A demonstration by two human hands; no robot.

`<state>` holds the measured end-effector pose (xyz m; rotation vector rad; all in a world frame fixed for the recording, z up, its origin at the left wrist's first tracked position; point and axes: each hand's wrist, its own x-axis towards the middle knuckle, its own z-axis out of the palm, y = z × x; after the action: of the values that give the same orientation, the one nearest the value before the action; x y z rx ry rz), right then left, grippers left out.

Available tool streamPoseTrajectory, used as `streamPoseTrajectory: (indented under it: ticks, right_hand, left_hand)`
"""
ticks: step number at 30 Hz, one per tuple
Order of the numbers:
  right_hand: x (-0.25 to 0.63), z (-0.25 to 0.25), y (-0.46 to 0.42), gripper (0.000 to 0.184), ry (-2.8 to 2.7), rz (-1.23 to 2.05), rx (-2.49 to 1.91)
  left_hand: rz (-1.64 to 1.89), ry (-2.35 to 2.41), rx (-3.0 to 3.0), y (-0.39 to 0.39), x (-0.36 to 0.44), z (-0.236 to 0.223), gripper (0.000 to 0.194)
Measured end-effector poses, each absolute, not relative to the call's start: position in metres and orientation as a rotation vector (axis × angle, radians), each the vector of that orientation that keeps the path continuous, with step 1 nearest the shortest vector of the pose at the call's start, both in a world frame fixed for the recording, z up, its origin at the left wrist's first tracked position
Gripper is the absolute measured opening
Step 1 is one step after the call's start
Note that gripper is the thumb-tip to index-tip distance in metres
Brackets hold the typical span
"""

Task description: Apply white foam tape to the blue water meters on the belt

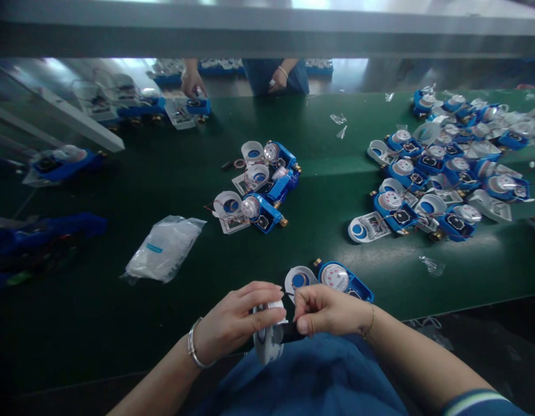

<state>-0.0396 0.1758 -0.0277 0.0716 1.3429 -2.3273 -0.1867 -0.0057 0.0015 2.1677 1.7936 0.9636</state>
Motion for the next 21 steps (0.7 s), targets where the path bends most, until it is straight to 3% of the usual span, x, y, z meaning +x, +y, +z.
streamPoseTrajectory:
  ticks: [4, 9, 16, 21]
  right_hand:
    - [-0.042, -0.029, 0.173, 0.026, 1.475, -2.344, 0.133]
    - [-0.036, -0.031, 0.163, 0.007, 2.571, -2.169, 0.155]
    - [-0.028, -0.061, 0.155, 0.035, 3.506, -1.637, -0.063]
    - [-0.026, -0.073, 0.151, 0.032, 3.652, -1.518, 0.087]
  left_hand:
    - [0.905, 1.858, 2.112, -0.006, -0.189, 0.000, 0.027]
    - [0.995, 2.068, 1.832, -0.009, -0.184, -0.007, 0.032]
    - [0.966, 2.129, 1.464, -0.003, -0.150, -0.019, 0.036]
    - [0.947, 2.081, 1.447, 0.002, -0.144, -0.019, 0.037]
